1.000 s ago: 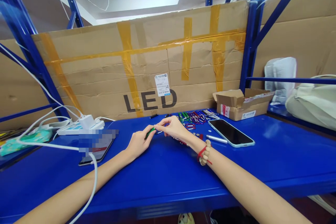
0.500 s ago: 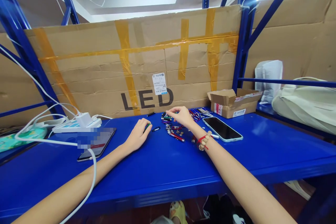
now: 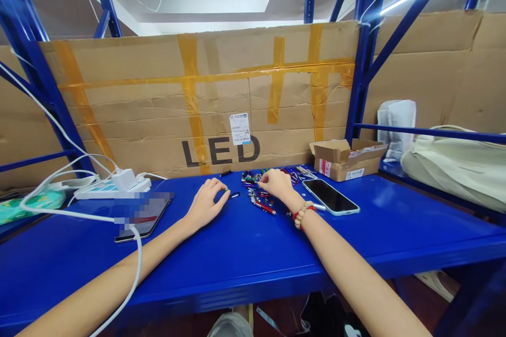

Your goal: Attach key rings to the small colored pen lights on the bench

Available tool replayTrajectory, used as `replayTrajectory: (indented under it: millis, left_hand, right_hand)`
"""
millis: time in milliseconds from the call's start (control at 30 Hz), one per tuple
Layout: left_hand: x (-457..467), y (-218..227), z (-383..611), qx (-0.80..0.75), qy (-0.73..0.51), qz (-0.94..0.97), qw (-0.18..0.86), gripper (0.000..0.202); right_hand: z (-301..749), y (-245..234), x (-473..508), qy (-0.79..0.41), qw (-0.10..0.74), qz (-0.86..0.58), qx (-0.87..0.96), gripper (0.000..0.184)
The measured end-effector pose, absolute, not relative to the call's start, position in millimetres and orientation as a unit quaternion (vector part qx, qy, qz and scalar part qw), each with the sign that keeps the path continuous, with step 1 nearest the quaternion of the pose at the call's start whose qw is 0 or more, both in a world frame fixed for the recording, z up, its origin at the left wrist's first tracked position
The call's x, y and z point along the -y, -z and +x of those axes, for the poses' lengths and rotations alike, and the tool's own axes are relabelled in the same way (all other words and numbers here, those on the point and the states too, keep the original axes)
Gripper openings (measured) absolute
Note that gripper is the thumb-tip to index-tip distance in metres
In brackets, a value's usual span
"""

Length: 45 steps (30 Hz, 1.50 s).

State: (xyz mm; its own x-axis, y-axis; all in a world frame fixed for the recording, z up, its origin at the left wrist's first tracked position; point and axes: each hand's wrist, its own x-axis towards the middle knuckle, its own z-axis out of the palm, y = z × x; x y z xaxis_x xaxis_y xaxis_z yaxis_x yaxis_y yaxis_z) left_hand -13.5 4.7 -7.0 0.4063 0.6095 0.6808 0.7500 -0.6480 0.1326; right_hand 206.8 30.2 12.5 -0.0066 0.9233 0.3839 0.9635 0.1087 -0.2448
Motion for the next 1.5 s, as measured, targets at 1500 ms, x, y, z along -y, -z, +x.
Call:
replayTrajectory:
  millis: [1500]
  left_hand:
    - [-13.5,6.6,-26.0,0.439,0.366,-0.818,0.063,0.023]
  right_hand:
    - [224.1,2.7,-46.0,-0.014,0.324,-0.631,0.704,0.015]
